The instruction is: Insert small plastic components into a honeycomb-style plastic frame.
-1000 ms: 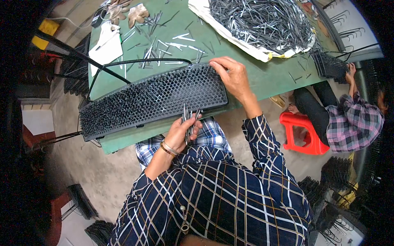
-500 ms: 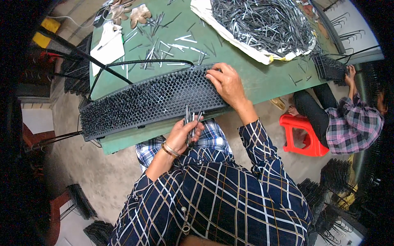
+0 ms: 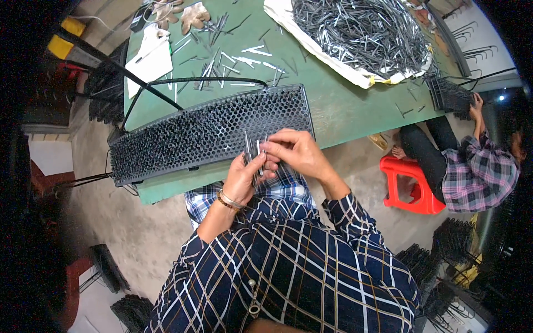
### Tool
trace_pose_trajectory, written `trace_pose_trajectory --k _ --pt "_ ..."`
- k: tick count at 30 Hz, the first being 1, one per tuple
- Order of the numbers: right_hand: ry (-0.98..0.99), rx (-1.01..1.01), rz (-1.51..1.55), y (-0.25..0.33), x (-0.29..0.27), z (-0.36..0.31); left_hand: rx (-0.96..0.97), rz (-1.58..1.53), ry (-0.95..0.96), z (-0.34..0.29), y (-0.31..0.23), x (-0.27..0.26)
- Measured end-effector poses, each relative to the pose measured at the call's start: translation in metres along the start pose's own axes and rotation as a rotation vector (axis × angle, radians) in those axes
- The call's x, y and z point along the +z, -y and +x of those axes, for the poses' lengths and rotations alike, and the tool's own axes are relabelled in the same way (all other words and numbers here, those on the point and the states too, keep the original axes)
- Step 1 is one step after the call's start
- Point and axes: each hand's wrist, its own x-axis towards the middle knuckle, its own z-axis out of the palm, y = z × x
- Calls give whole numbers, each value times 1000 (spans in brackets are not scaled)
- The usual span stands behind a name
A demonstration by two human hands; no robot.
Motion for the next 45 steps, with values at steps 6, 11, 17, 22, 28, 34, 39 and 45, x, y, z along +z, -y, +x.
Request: trace_pose_trajectory --k 6,11,17,22,28,34,39,45 --pt "-50 101 137 -2 3 -1 -50 -2 3 -1 3 1" --pt "-68 207 269 5 -7 2 -87 4 -3 2 8 -4" --pt "-255 -139 26 13 -11 25 -111 -40 -32 0 10 -9" --pt "-167 -300 -221 17 7 58 -146 -34 -49 -4 10 -13" --pt "-131 -425 -392 14 18 79 -141 -29 -53 -6 9 -15" --pt "-131 -424 -458 15 13 79 -151 -71 -61 -4 10 -21" --pt "-144 -422 -475 15 10 80 -187 -69 -64 -4 6 -20" --pt "-139 -414 -421 10 9 83 -183 -75 -52 -4 8 -23"
